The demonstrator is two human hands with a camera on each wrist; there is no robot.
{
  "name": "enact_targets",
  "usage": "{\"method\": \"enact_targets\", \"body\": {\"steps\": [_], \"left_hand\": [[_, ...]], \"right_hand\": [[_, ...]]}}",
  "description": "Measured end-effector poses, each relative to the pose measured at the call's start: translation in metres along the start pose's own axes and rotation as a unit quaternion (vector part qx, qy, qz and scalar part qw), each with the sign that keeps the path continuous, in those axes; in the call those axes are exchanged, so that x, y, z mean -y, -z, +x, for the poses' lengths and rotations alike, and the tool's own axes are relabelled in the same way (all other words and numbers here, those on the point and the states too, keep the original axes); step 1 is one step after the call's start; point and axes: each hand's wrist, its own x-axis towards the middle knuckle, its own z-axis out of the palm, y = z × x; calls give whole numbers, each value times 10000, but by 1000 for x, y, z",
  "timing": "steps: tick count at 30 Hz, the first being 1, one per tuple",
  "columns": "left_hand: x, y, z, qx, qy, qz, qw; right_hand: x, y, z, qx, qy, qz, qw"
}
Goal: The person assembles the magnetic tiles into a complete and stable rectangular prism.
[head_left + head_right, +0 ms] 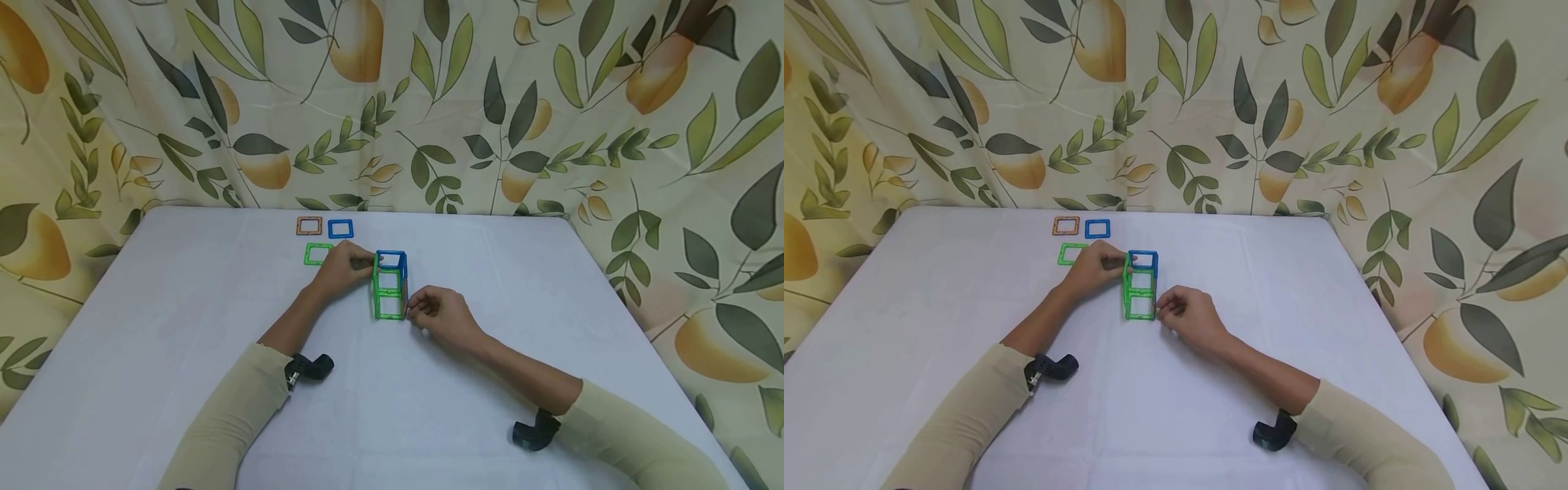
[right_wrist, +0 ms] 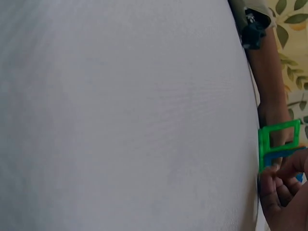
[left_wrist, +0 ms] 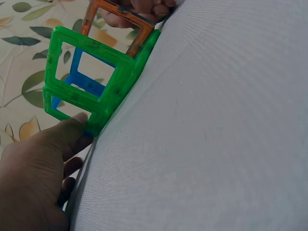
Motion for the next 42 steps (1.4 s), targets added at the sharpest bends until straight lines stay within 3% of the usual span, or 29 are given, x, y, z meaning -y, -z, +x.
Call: {"method": "enact_targets", "body": {"steps": [8,18,33,42], "left_hand": [[-1,-2,-3,-148,139,117,9997],[-3,-4,-3,-166,154,104,9997],[-5,-1,-3,-281,29,100,9996],[-6,15,2,-639,-167,186,9976]], "right_hand": [[-3,12,26,-218,-705,272,9969],[-10,22,59,407,-525,468,9967],[-19,29,44,9,-622,244,9978],[-22,38,26,-64,-373,-122,9992]]}}
